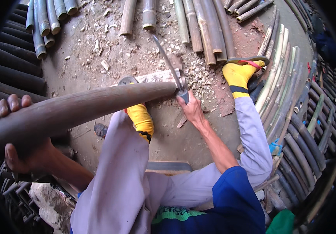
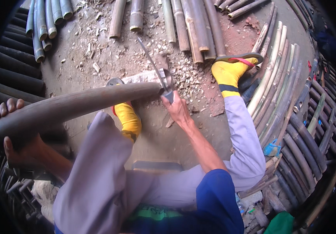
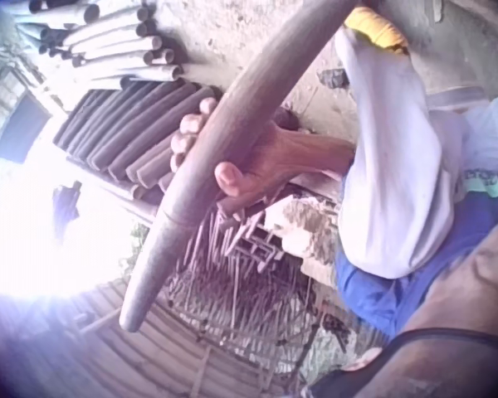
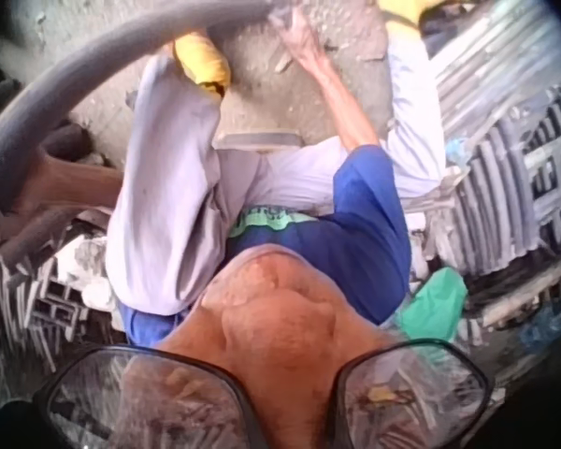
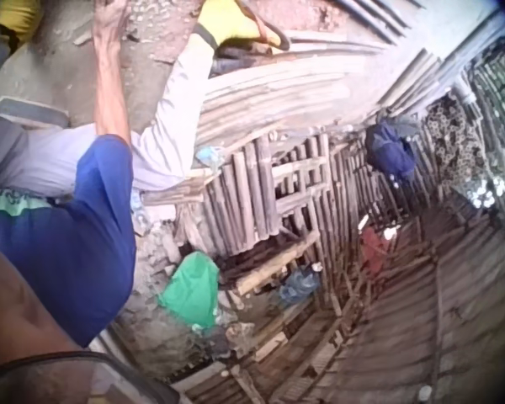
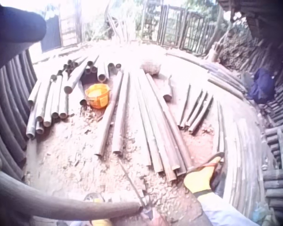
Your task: The person sits on the ground and uses a knife to sharpen the end of a bamboo pole. They hold the pole with one hand and scrape the knife along the surface to create a tapered point, rotating the pole as needed.
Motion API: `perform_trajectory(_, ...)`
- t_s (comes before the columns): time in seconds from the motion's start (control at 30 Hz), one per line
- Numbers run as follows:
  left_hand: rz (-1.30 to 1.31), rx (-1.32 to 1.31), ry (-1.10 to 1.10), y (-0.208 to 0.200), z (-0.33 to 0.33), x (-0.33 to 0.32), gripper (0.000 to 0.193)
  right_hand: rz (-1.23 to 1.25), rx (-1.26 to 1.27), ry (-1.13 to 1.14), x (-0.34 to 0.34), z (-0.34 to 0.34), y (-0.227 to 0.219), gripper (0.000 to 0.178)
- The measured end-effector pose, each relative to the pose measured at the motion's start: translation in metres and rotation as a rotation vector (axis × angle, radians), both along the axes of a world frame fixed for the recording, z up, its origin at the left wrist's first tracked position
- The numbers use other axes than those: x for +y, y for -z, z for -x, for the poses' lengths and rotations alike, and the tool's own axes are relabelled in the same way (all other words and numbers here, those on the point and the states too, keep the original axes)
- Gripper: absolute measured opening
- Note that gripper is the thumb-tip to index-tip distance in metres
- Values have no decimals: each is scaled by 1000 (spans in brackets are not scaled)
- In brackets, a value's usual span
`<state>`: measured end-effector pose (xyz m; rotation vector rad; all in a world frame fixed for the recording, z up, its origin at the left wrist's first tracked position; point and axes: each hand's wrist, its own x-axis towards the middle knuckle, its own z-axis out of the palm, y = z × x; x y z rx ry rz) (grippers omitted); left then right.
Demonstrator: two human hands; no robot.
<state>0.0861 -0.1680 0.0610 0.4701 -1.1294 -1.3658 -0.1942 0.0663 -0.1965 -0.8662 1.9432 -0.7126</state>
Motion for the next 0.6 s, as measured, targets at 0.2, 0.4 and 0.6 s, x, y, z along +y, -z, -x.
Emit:
perform_trajectory(0.2,10,-92,-297,13,-15,-9,48,202,42,70,-5,-10,-48,46)
perform_trajectory(0.4,79,-17,-164,12,-18,-6,47,9,47,29,-7,-10,-1,47)
perform_trajectory(0.6,117,119,49,12,-31,-8,53,324,64,70,-4,-14,-32,43)
